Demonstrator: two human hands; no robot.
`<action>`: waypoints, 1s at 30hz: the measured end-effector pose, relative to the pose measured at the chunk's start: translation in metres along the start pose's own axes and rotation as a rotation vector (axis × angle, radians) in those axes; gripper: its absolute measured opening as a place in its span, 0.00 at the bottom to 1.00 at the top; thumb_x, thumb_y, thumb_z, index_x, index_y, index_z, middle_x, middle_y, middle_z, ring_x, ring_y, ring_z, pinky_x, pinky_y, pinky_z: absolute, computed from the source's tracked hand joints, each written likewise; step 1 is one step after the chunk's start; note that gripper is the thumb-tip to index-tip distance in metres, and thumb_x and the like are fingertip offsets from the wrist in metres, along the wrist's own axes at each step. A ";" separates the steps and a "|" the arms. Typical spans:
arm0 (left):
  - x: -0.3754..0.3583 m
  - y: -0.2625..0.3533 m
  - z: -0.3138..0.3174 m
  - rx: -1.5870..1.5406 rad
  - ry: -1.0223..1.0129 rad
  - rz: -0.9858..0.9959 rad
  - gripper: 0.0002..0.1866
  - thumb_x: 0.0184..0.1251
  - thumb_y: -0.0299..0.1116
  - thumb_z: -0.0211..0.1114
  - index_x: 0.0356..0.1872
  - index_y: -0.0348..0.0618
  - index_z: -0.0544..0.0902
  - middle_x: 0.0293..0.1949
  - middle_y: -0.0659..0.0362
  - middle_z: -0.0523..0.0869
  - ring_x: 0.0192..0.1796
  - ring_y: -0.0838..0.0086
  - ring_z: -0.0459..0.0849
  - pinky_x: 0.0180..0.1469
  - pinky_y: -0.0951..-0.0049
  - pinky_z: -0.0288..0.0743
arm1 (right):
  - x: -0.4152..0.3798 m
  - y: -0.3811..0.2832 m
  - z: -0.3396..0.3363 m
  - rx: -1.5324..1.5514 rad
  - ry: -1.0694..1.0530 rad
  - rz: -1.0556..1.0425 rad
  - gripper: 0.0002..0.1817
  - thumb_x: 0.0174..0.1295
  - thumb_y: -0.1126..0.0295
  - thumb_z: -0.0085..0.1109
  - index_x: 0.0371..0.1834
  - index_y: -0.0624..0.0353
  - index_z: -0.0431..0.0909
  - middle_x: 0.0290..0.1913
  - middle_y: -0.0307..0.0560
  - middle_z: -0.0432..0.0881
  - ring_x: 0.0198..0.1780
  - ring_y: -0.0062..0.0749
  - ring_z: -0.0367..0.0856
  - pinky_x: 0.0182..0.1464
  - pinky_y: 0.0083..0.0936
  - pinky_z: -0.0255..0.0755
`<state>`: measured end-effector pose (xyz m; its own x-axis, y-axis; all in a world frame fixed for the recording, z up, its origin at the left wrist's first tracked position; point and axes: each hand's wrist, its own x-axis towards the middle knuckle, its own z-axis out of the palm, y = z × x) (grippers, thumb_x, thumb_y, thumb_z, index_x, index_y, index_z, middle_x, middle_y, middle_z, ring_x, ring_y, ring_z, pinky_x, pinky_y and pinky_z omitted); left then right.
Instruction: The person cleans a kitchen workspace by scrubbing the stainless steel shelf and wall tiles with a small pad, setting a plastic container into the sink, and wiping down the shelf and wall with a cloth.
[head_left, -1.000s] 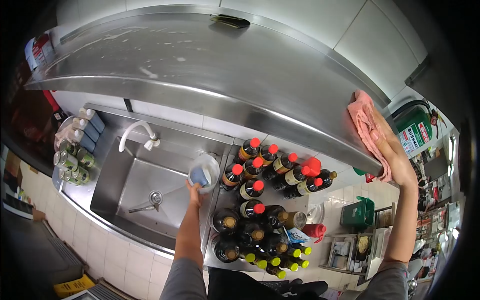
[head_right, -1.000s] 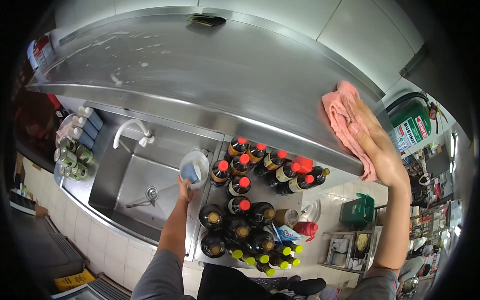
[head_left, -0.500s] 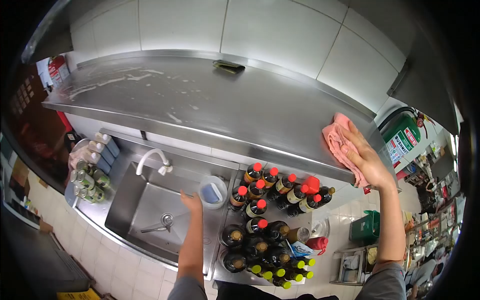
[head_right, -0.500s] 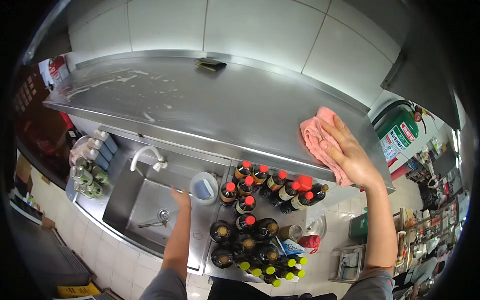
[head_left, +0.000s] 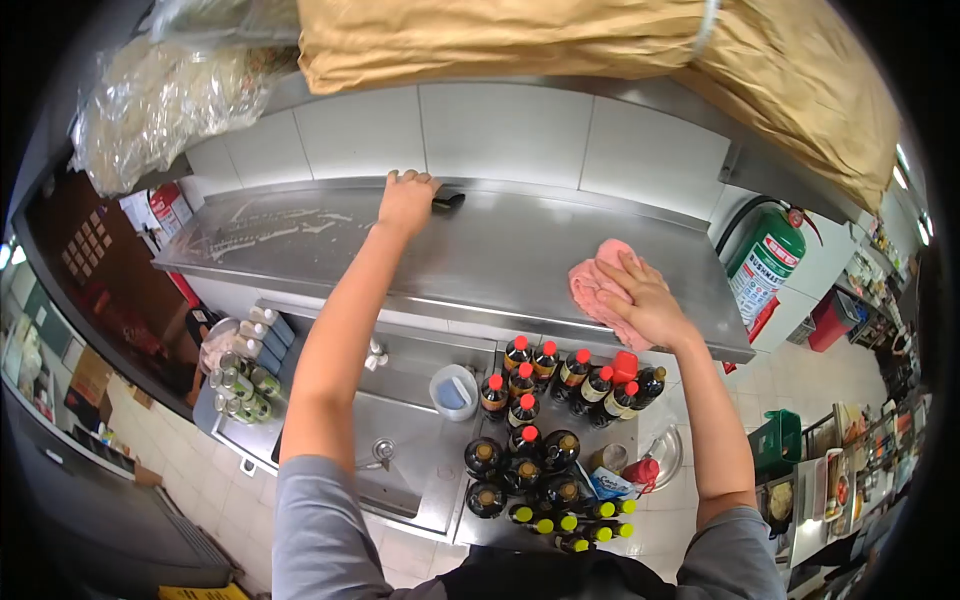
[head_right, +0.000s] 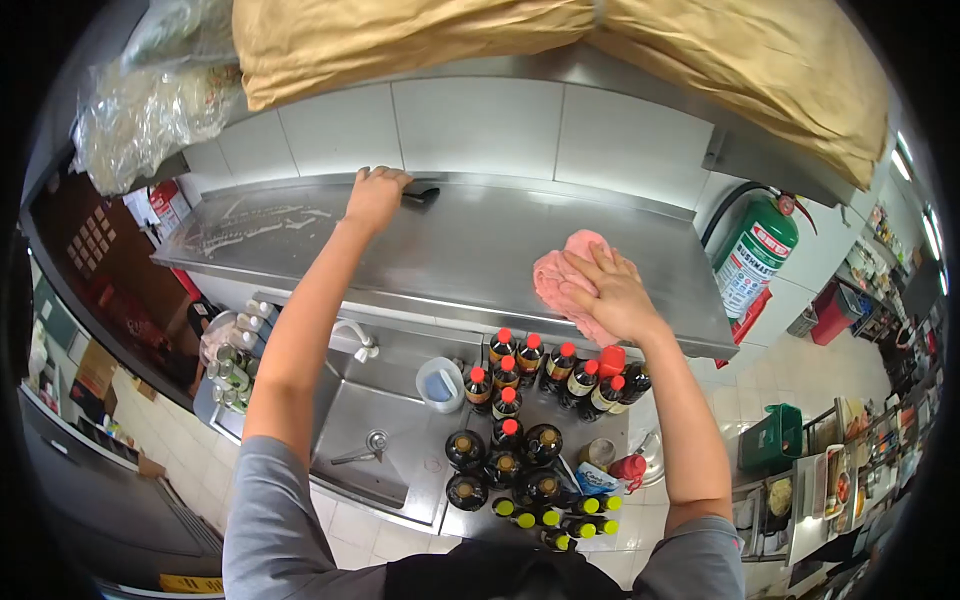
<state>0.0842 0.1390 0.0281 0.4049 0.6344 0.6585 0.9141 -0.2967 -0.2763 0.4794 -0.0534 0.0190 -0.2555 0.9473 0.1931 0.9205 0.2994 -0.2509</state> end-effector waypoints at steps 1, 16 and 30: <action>0.009 -0.005 0.014 0.087 -0.048 0.050 0.13 0.66 0.32 0.65 0.50 0.53 0.88 0.46 0.59 0.89 0.56 0.64 0.84 0.73 0.48 0.63 | 0.000 0.000 -0.002 0.007 0.002 -0.004 0.36 0.70 0.36 0.46 0.78 0.37 0.66 0.82 0.61 0.52 0.83 0.62 0.46 0.82 0.48 0.38; -0.112 -0.032 -0.148 0.184 0.586 -0.199 0.11 0.60 0.31 0.72 0.45 0.47 0.89 0.41 0.58 0.90 0.44 0.63 0.87 0.57 0.61 0.76 | 0.004 0.013 0.010 0.020 0.050 -0.036 0.35 0.69 0.36 0.48 0.76 0.35 0.69 0.82 0.60 0.55 0.83 0.59 0.48 0.81 0.51 0.40; -0.377 0.162 0.106 -0.522 -0.196 -1.125 0.22 0.71 0.37 0.64 0.57 0.29 0.82 0.52 0.39 0.85 0.56 0.50 0.85 0.58 0.60 0.77 | 0.009 0.013 0.002 0.021 0.018 -0.019 0.34 0.71 0.39 0.49 0.78 0.35 0.67 0.83 0.55 0.53 0.83 0.53 0.47 0.81 0.45 0.41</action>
<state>0.0820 -0.0729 -0.3393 -0.5556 0.8013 0.2218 0.6561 0.2587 0.7089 0.4880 -0.0409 0.0153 -0.2671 0.9394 0.2149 0.9091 0.3196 -0.2671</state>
